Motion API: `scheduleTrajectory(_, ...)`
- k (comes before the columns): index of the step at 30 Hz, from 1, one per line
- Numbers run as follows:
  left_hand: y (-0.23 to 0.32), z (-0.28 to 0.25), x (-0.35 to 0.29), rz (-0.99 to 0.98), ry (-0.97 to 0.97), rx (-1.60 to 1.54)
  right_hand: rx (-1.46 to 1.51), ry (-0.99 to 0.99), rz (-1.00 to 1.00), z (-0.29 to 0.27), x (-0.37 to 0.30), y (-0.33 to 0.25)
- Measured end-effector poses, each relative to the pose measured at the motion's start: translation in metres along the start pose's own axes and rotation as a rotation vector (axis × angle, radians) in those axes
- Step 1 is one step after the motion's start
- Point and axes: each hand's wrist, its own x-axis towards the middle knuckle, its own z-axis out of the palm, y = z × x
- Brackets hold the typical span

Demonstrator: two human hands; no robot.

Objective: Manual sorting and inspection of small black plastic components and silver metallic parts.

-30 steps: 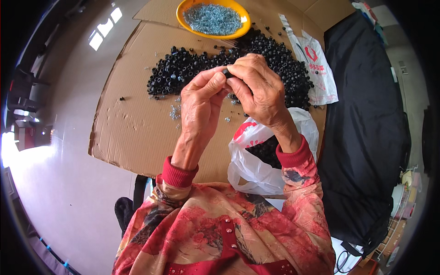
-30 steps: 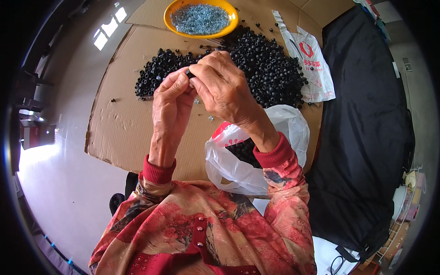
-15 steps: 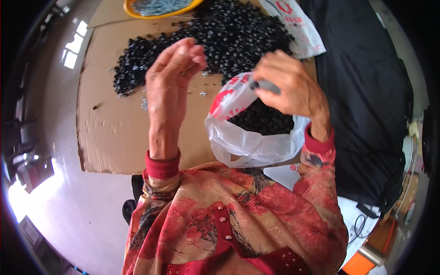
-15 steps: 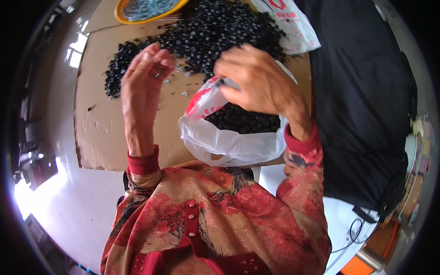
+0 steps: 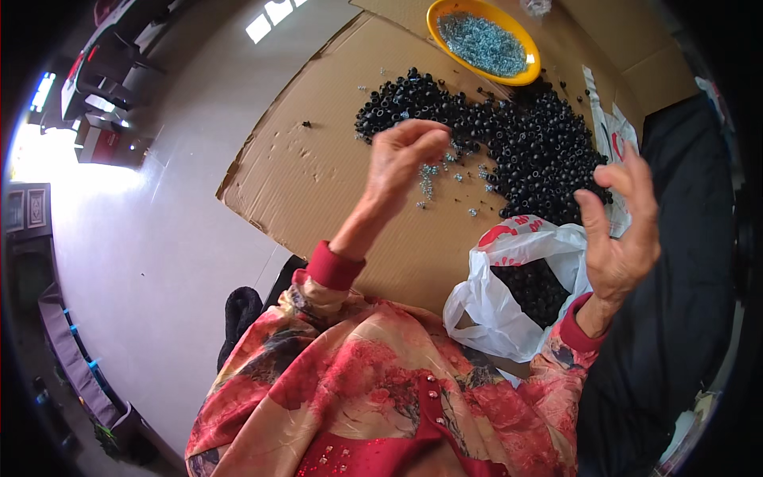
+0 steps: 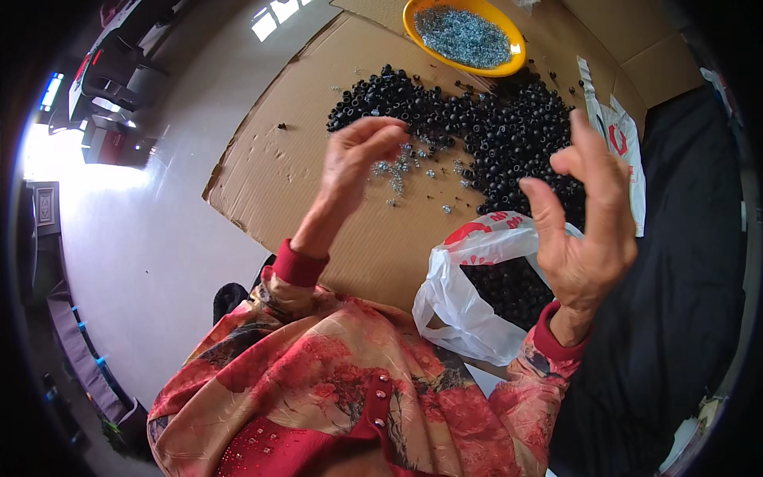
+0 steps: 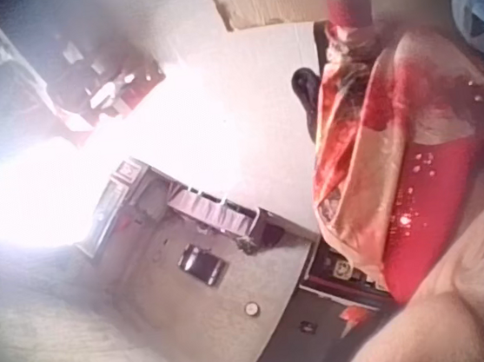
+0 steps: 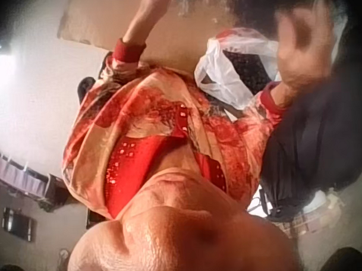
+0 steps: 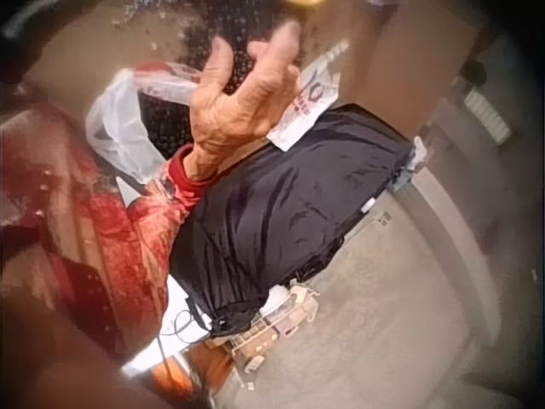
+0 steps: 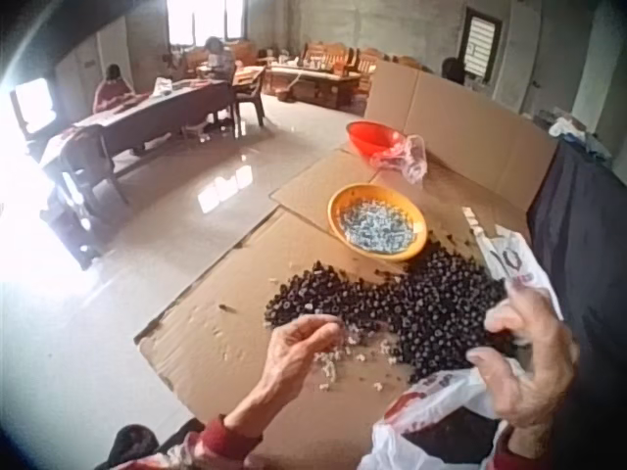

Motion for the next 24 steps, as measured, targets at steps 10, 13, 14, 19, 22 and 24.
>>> scheduleTrajectory(10,0.010,-0.157,0.025,0.604,0.544,1.383,0.088,-0.385,0.017,0.049,0.006,0.043)
scheduleTrajectory(13,-0.001,-0.171,0.032,0.452,0.449,1.432,0.235,-0.646,0.257,0.060,-0.020,0.063)
scheduleTrajectory(14,-0.005,-0.172,0.035,0.454,0.433,1.420,0.245,-0.678,0.282,0.064,-0.031,0.070)
scheduleTrajectory(19,-0.010,-0.172,0.030,0.391,0.389,1.390,0.224,-0.798,0.279,0.090,-0.075,0.088)
scheduleTrajectory(22,-0.005,-0.168,0.028,0.439,0.396,1.462,0.146,-0.783,0.222,0.104,-0.094,0.087)
scheduleTrajectory(24,0.001,-0.144,0.017,0.454,0.369,1.316,0.028,-0.789,0.181,0.109,-0.103,0.085)
